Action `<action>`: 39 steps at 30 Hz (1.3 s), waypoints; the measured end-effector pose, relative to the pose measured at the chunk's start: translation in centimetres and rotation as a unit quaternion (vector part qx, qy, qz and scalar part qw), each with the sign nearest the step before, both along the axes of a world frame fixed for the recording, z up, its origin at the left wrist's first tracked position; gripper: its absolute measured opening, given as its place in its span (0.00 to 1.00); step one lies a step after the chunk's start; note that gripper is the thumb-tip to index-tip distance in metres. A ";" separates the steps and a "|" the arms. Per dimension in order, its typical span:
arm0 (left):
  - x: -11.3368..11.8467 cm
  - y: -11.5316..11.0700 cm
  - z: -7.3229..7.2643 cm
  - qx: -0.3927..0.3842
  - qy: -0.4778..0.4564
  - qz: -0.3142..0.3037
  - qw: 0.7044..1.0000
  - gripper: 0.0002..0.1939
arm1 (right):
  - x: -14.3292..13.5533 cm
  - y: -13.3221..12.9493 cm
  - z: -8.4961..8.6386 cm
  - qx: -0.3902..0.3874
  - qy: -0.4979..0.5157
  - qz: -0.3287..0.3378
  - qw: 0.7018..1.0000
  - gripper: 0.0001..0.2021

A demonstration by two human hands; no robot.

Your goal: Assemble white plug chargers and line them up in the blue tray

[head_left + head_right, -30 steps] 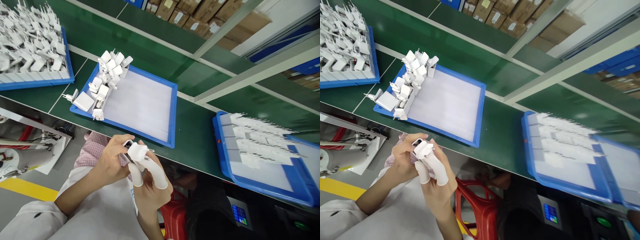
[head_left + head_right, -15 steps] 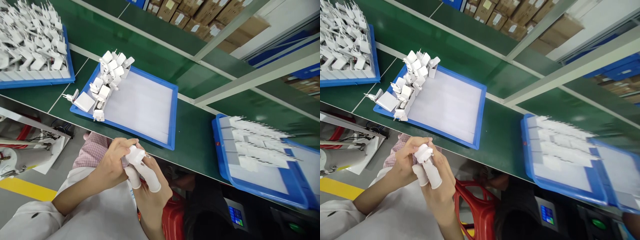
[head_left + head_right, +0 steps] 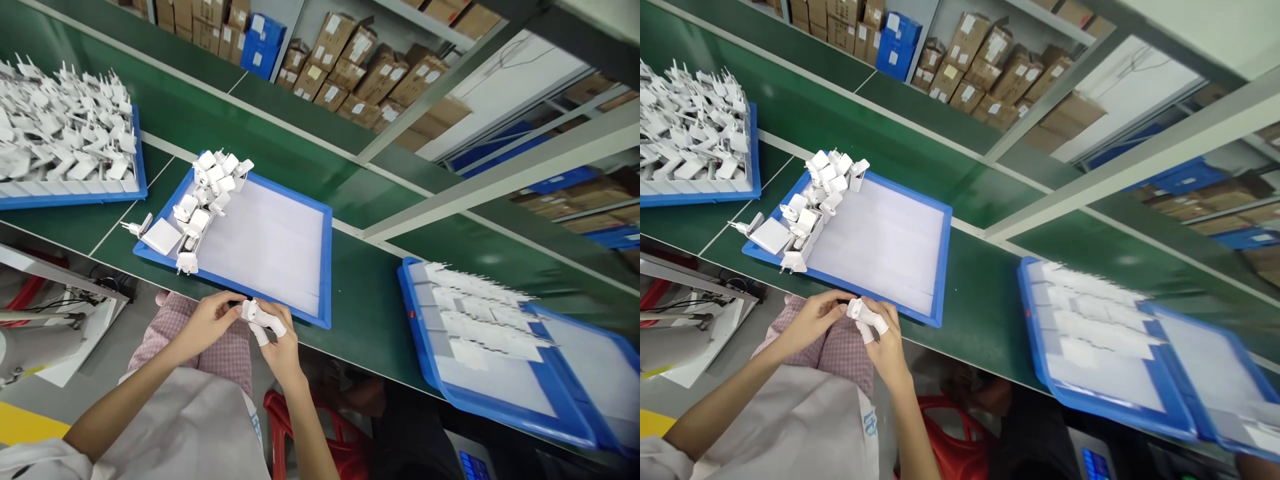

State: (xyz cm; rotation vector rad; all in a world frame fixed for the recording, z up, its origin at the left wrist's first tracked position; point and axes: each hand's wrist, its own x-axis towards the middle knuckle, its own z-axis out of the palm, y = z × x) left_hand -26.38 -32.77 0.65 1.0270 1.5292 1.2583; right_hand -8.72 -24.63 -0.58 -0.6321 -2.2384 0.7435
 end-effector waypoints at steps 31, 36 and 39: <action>-0.4 2.7 -0.8 -0.158 -0.185 -0.016 0.970 0.32 | -2.5 0.0 1.1 -0.564 0.212 -0.117 0.789 0.17; 0.1 2.6 0.2 -0.129 -0.167 -0.005 0.977 0.31 | -2.7 -0.4 0.4 -0.490 0.179 -0.122 0.844 0.13; 0.5 2.5 0.8 -0.115 -0.169 0.002 0.979 0.32 | -3.0 -1.3 -0.4 -0.436 0.182 -0.138 0.870 0.11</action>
